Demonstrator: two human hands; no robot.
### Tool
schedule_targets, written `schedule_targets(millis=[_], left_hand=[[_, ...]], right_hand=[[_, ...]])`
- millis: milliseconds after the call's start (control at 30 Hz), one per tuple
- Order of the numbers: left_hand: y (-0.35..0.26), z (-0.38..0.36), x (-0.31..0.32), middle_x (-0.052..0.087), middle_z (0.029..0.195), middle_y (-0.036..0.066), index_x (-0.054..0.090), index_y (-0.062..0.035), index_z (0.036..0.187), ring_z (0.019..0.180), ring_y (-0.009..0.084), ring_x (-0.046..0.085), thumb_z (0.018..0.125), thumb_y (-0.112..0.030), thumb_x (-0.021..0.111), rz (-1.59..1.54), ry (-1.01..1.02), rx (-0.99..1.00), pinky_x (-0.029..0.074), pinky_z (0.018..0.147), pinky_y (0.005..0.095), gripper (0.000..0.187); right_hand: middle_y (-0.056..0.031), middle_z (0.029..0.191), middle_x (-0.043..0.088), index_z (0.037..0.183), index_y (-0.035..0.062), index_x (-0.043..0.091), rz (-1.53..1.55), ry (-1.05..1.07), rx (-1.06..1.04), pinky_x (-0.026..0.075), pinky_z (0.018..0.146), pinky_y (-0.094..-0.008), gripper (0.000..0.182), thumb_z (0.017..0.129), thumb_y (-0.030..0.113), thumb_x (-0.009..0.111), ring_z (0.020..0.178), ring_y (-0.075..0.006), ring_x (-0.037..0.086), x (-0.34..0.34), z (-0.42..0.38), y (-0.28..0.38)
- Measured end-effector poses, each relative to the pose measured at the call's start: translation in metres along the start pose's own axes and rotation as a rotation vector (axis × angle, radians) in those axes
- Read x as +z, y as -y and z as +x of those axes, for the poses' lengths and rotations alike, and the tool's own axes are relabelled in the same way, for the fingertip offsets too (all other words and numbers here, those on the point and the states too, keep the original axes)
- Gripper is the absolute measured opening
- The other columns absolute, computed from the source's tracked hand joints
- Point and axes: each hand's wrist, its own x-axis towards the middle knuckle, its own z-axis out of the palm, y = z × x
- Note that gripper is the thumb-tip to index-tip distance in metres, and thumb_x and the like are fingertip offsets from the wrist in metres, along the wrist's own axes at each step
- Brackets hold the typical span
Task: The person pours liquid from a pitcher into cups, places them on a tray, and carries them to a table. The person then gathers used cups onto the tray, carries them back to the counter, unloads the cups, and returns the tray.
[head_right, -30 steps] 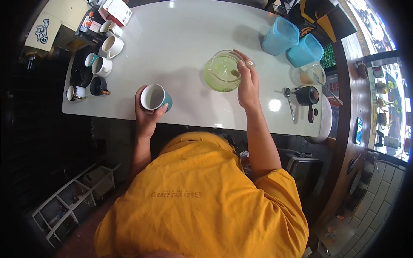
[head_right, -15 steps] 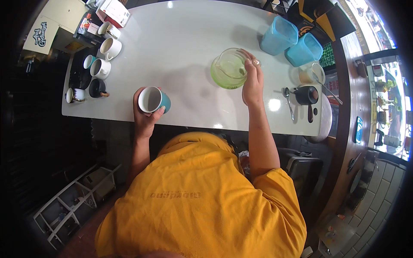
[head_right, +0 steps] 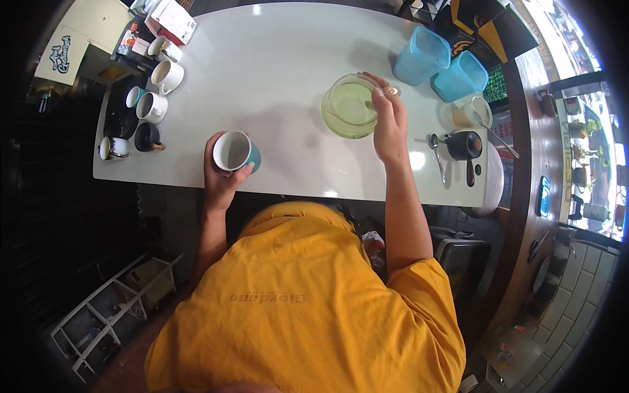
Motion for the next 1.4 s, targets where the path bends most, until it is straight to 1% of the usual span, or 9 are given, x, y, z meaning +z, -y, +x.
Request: schedule_targets(millis=[133,233,400,500,733,800,867,1033,1400], left_hand=[[-0.007,0.007,0.001,0.055,0.118,0.008,0.042,-0.0028,0.132,0.11,0.0174,0.058,0.076,-0.004,0.081,0.109,0.107,0.017,0.051,0.092,0.0324,0.069],[-0.014,0.013,0.015,0.056,0.119,0.008,0.043,-0.0029,0.133,0.112,0.0172,0.058,0.074,-0.005,0.083,0.003,0.174,-0.01,0.05,0.094,0.033,0.071],[-0.026,0.019,0.031,0.057,0.12,0.008,0.044,-0.0032,0.133,0.112,0.0181,0.059,0.073,-0.005,0.083,0.001,0.23,-0.001,0.05,0.095,0.0327,0.071],[-0.034,0.021,0.039,0.056,0.12,0.006,0.043,-0.0032,0.134,0.112,0.0159,0.058,0.072,0.0,0.08,-0.024,0.253,-0.024,0.05,0.094,0.0319,0.073],[-0.047,0.024,0.043,0.056,0.119,0.006,0.044,-0.0027,0.134,0.111,0.0152,0.058,0.071,-0.002,0.08,-0.017,0.25,-0.015,0.051,0.092,0.031,0.074],[-0.047,0.024,0.044,0.057,0.119,0.006,0.044,-0.0026,0.134,0.111,0.0151,0.059,0.071,-0.002,0.08,-0.015,0.244,-0.022,0.051,0.092,0.0308,0.074],[-0.048,0.023,0.044,0.059,0.116,0.006,0.047,-0.0051,0.13,0.108,0.0155,0.061,0.074,-0.007,0.083,-0.005,0.226,0.007,0.053,0.089,0.0308,0.067],[-0.049,0.021,0.045,0.06,0.114,0.005,0.047,-0.0055,0.129,0.106,0.0146,0.061,0.074,-0.007,0.083,-0.015,0.214,0.026,0.053,0.088,0.0301,0.066],[-0.055,0.021,0.047,0.06,0.112,0.004,0.048,-0.0065,0.127,0.103,0.013,0.061,0.075,-0.006,0.082,0.018,0.221,0.043,0.052,0.087,0.0296,0.063]], right_hand=[[-0.0147,0.126,0.062,0.12,-0.0077,0.061,-0.107,0.02,-0.082,0.038,0.102,-0.0322,0.042,0.097,0.023,0.042,0.115,-0.0194,0.055,0.017,0.007,0.042],[-0.0139,0.125,0.064,0.119,-0.0069,0.061,-0.177,0.101,-0.162,0.04,0.099,-0.0335,0.041,0.096,0.021,0.042,0.112,-0.0206,0.055,0.024,0.013,0.061],[-0.0132,0.121,0.066,0.109,-0.0023,0.064,-0.417,0.217,-0.358,0.04,0.096,-0.0371,0.032,0.094,0.019,0.047,0.105,-0.0286,0.053,0.037,0.02,0.086],[-0.0131,0.119,0.066,0.105,-0.0006,0.064,-0.569,0.282,-0.468,0.039,0.097,-0.0387,0.029,0.093,0.022,0.049,0.103,-0.0298,0.053,0.043,0.022,0.102],[-0.0139,0.118,0.067,0.103,-0.0001,0.064,-0.717,0.377,-0.681,0.037,0.099,-0.0421,0.031,0.093,0.026,0.052,0.103,-0.0308,0.055,0.053,0.033,0.124],[-0.0144,0.117,0.067,0.107,0.0003,0.065,-0.788,0.425,-0.78,0.036,0.102,-0.0427,0.032,0.092,0.026,0.053,0.103,-0.0314,0.057,0.053,0.038,0.127],[-0.0145,0.116,0.067,0.108,0.0007,0.065,-0.783,0.43,-0.794,0.035,0.103,-0.043,0.032,0.093,0.026,0.053,0.104,-0.0315,0.058,0.058,0.037,0.13],[-0.0149,0.114,0.068,0.11,0.0012,0.064,-0.803,0.47,-0.871,0.033,0.105,-0.0434,0.032,0.093,0.026,0.054,0.106,-0.0325,0.06,0.063,0.038,0.136],[-0.0152,0.114,0.068,0.103,0.0017,0.062,-0.892,0.507,-0.918,0.03,0.108,-0.0464,0.027,0.09,0.025,0.056,0.107,-0.0317,0.061,0.07,0.033,0.149]])
